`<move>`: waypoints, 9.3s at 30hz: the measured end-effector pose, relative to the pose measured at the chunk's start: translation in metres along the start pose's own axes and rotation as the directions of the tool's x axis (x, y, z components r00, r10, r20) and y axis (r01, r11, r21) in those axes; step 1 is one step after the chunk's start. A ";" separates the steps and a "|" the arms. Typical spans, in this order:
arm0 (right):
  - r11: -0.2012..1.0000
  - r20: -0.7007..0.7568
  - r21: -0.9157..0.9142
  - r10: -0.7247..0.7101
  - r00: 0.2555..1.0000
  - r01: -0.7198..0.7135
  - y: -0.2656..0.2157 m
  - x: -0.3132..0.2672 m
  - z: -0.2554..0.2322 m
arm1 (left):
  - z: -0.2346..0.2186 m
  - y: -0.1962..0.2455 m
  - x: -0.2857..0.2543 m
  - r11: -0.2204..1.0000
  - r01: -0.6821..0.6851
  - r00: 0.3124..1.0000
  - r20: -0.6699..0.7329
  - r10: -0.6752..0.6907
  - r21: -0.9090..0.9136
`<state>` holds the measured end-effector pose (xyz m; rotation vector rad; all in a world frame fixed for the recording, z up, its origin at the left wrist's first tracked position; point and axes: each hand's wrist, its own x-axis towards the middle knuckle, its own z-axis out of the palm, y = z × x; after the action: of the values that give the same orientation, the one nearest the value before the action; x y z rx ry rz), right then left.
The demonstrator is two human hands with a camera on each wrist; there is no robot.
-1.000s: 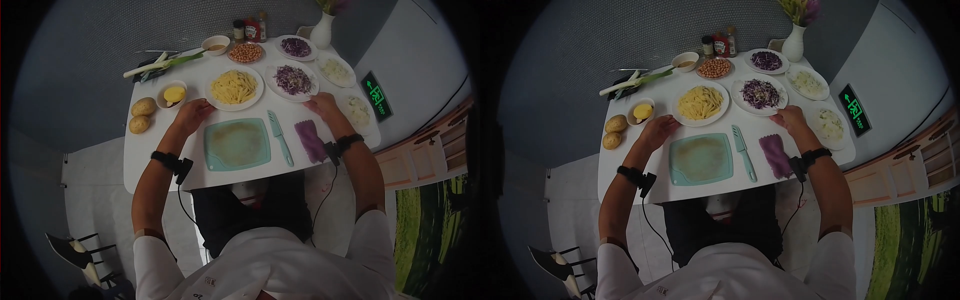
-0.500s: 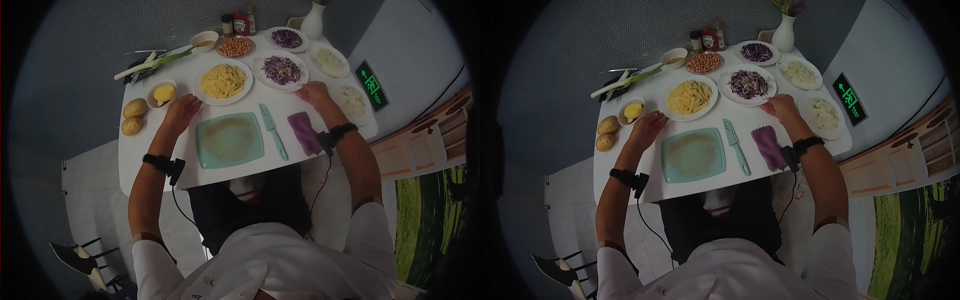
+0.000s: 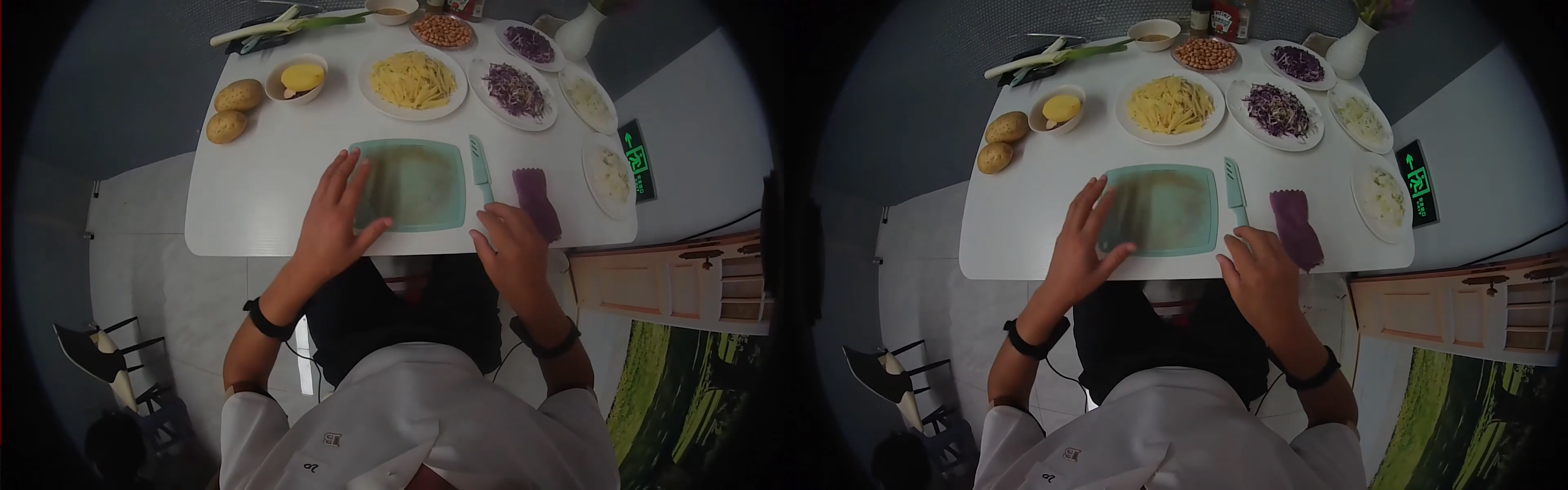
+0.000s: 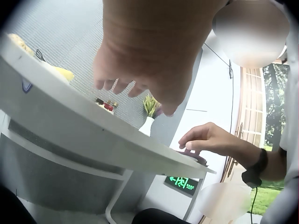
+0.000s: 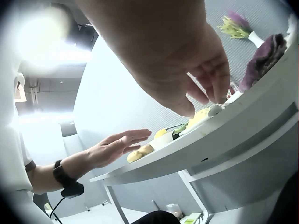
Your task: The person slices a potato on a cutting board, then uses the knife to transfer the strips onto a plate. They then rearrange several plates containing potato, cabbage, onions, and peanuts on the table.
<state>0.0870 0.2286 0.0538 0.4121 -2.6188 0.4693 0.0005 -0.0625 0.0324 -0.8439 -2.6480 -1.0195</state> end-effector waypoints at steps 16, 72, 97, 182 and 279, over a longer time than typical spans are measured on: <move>0.929 0.110 -0.028 0.369 0.923 -0.368 -0.012 -0.006 0.043 | -0.004 -0.027 -0.072 0.922 -0.050 0.997 0.071 0.024 0.385; 0.885 0.282 0.428 -0.325 0.903 0.185 -0.321 0.223 0.271 | 0.032 -0.063 -0.072 0.971 -0.203 0.977 -0.037 0.209 0.126; 0.436 0.047 0.677 0.779 0.626 -0.593 0.106 -0.038 -0.029 | 0.024 0.030 -0.030 0.968 -0.214 0.977 0.025 0.213 0.129; 0.087 0.523 0.293 0.819 0.236 -0.952 0.296 -0.031 -0.121 | 0.082 0.044 0.000 0.990 0.070 0.995 -0.082 -0.061 0.123; 0.308 0.414 0.220 0.830 0.374 -0.926 0.339 -0.035 -0.121 | 0.055 0.070 -0.006 0.996 0.082 0.995 -0.067 -0.080 0.034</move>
<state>0.0403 0.5875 0.0525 -1.0841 -2.6984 1.4448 0.0470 0.0134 0.0283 -0.6886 -2.6557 -0.9964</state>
